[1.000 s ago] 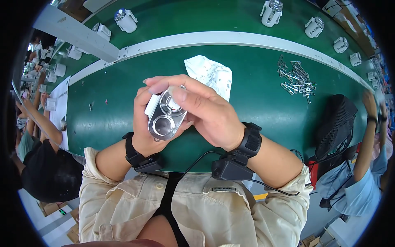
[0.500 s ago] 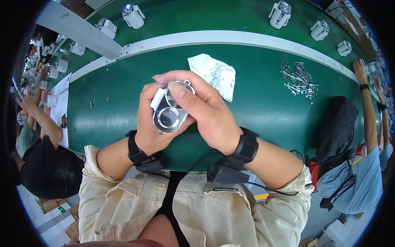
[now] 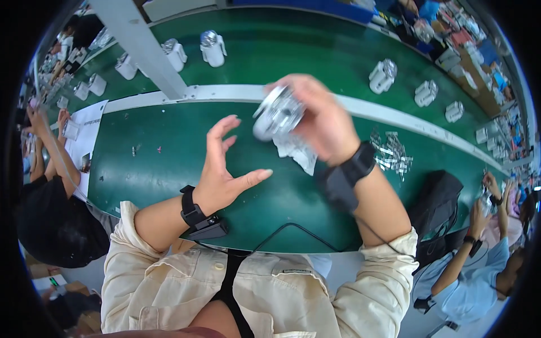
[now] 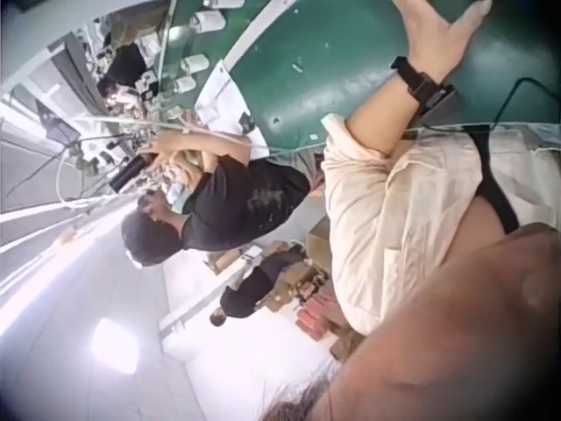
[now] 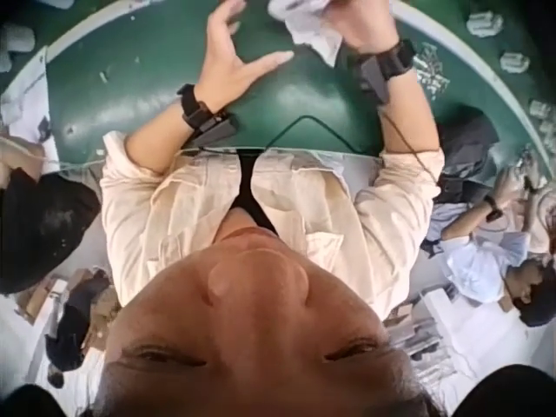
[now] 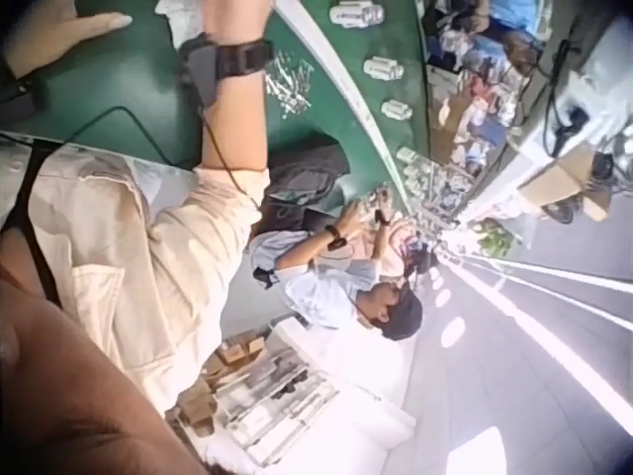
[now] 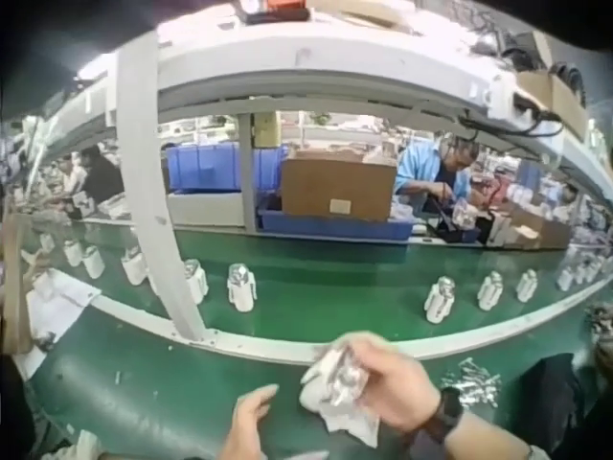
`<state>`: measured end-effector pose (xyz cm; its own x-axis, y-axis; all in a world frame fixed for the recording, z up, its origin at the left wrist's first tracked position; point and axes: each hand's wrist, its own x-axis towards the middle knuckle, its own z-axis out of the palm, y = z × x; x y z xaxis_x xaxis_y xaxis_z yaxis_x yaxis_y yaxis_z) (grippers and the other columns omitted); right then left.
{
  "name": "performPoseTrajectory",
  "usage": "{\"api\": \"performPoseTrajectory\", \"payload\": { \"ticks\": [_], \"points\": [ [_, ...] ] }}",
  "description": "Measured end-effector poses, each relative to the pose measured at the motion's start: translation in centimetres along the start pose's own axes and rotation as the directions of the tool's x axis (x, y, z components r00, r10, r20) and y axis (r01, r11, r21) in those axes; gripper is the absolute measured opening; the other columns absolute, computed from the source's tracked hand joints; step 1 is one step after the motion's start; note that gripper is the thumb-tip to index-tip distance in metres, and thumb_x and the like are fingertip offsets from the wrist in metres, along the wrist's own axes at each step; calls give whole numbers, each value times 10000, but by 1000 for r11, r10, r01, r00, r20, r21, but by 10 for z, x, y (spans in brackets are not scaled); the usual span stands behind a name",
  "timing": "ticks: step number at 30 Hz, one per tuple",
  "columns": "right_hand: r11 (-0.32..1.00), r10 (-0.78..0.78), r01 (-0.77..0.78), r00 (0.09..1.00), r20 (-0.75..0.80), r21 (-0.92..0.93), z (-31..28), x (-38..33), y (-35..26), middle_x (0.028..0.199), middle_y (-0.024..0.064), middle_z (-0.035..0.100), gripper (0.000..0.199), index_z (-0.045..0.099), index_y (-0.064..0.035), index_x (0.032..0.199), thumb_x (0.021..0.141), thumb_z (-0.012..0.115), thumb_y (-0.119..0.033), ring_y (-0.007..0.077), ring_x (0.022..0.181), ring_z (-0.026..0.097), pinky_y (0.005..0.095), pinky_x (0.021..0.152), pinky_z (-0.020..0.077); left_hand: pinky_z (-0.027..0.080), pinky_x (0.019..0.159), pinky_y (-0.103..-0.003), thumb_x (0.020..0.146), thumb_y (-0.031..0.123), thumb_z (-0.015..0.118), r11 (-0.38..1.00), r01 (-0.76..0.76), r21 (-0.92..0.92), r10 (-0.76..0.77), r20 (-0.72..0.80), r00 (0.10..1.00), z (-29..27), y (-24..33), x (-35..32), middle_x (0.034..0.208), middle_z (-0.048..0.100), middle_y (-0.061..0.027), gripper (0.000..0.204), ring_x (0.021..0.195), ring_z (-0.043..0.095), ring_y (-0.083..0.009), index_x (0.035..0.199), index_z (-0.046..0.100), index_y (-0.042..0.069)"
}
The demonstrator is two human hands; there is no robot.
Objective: The person picks up a flashlight from the conveyor belt, wipes it with a cloth, and presses a small metal component into the casing by hand before returning it to the belt.
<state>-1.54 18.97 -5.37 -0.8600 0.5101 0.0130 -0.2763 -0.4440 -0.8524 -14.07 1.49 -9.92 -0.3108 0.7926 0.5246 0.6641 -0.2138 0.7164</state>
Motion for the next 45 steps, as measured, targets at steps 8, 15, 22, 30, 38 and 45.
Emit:
{"api": "performPoseTrajectory", "payload": {
  "ticks": [8,15,22,30,38,45],
  "points": [
    [529,-575,-18,727,-374,-849,-105,109,-29,1053,106,674,345,667,-53,1059,984,451,-310,246,994,619,402,817,503,385,1011,-419,839,289,739,969,152,-193,-149,32,988,-39,10,-9,1345,387,-177,776,1244,430,-284,1393,266,24],
    [-224,-727,22,661,183,-974,15,163,-6,1145,147,657,344,674,-76,1130,861,643,-289,326,1091,604,400,936,476,385,1008,-411,856,271,721,970,124,-209,-136,-46,990,-58,8,-19,1325,403,-173,719,1238,434,-282,1370,284,22],
    [228,-385,54,922,-39,-972,83,224,62,1305,240,541,884,355,44,1408,744,784,-352,317,1167,572,351,976,458,363,1029,-407,867,239,708,964,128,-232,-158,-115,981,-59,8,-16,1338,390,-178,705,1250,422,-280,1372,272,9],
    [909,333,-156,830,448,-386,57,115,-13,1278,194,566,917,275,32,1460,717,801,-75,232,1157,571,348,996,441,321,1070,-405,788,240,773,937,99,-334,-197,-274,941,-57,-12,-2,1363,363,-206,917,1290,375,-311,1450,185,-3],
    [886,58,121,929,366,-447,72,-29,-17,1236,187,594,744,475,30,1349,682,802,-13,267,1108,594,343,1010,415,409,999,-357,627,225,876,729,243,-639,63,417,906,-35,8,-11,1256,491,-169,1090,1158,518,-248,1455,204,5],
    [205,-423,467,834,353,-860,58,-72,12,912,124,613,344,646,3,1022,707,780,-28,245,831,599,335,785,475,496,810,-378,612,221,857,986,43,-161,-24,119,993,-7,-3,-18,1085,563,-160,906,951,586,-316,1336,357,7]
  ]
}}
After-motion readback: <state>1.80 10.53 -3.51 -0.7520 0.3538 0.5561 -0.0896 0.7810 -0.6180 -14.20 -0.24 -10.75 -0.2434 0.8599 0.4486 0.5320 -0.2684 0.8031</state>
